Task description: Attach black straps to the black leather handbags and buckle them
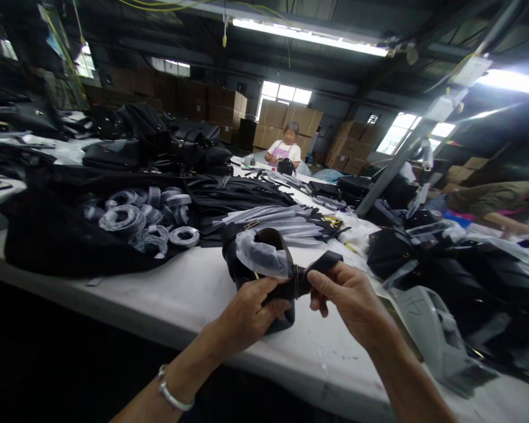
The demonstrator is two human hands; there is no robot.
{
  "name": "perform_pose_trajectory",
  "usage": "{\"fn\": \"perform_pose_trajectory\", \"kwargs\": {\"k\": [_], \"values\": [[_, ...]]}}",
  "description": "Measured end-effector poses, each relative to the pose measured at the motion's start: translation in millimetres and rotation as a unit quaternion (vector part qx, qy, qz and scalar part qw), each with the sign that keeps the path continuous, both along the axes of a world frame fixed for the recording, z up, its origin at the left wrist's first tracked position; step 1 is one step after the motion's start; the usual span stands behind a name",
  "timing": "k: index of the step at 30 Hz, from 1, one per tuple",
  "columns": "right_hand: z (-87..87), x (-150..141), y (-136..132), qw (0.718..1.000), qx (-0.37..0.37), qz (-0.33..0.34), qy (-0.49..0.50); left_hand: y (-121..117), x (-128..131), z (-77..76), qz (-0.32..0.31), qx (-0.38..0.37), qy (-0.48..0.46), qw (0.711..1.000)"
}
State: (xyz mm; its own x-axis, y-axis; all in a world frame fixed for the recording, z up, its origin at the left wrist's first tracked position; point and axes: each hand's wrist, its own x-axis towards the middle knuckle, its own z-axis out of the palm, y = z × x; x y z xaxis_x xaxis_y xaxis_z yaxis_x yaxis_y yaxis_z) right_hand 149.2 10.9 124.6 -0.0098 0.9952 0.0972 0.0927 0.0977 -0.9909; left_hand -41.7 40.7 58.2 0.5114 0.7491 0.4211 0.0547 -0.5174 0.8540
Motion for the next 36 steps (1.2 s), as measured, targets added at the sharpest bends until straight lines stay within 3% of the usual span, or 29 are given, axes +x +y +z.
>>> {"fn": "perform_pose_trajectory", "kwargs": {"k": [2,4,6,8,10,12,14,16,19,22,24,26,27,29,31,33,36], "values": [[-2.3,-1.2,-0.3,1.000,0.020,0.004,-0.021,0.3,-0.7,0.7,0.003,0.012,0.008,1.000],[-9.5,-5.8,-3.2,0.991,0.106,-0.041,-0.076,0.5,-0.8,2.1,0.022,0.024,0.027,0.999],[-22.2,-12.6,-8.6,0.949,0.248,-0.110,-0.160,1.1,-0.5,3.9,0.035,0.033,0.038,0.998],[-39.9,-18.6,-16.3,0.885,0.375,-0.149,-0.233,1.8,-1.1,6.0,0.031,0.040,0.031,0.998],[-61.4,-20.3,-25.5,0.845,0.431,-0.145,-0.283,2.2,-3.3,8.5,0.019,0.043,0.012,0.999],[-83.0,-14.9,-33.2,0.854,0.404,-0.104,-0.311,1.7,-6.7,11.4,0.004,0.029,-0.016,0.999],[-97.9,-2.2,-35.4,0.900,0.308,-0.076,-0.299,0.1,-9.6,14.4,-0.019,-0.003,-0.033,0.999],[-98.5,13.9,-29.4,0.953,0.178,-0.096,-0.227,-2.4,-10.3,17.1,-0.049,-0.042,-0.036,0.997],[-68.7,30.1,-10.3,0.992,0.026,-0.108,-0.060,-5.1,-6.4,20.3,-0.095,-0.091,-0.034,0.991],[-24.0,23.7,4.3,0.993,-0.059,0.104,0.018,-3.2,0.1,21.6,-0.118,-0.085,-0.009,0.989],[-2.5,9.2,7.5,0.980,-0.064,0.179,0.061,-0.3,3.6,19.9,-0.117,-0.022,0.000,0.993],[6.9,-6.7,8.4,0.973,-0.078,0.189,0.106,1.0,5.8,15.0,-0.079,0.076,-0.003,0.994],[7.6,-13.2,9.1,0.971,-0.087,0.177,0.132,0.4,6.5,11.2,-0.029,0.129,-0.008,0.991],[4.3,-21.6,12.2,0.968,-0.092,0.146,0.183,-3.2,6.9,1.8,0.115,0.226,-0.020,0.967],[-1.2,-24.1,16.7,0.965,-0.083,0.131,0.214,-8.6,7.0,-7.7,0.242,0.296,-0.026,0.924],[-5.8,-23.7,20.6,0.964,-0.080,0.127,0.221,-13.5,7.8,-14.3,0.278,0.336,-0.005,0.900],[-8.5,-23.4,22.2,0.970,-0.068,0.096,0.214,-17.9,12.0,-15.0,0.250,0.330,0.023,0.910]]}}
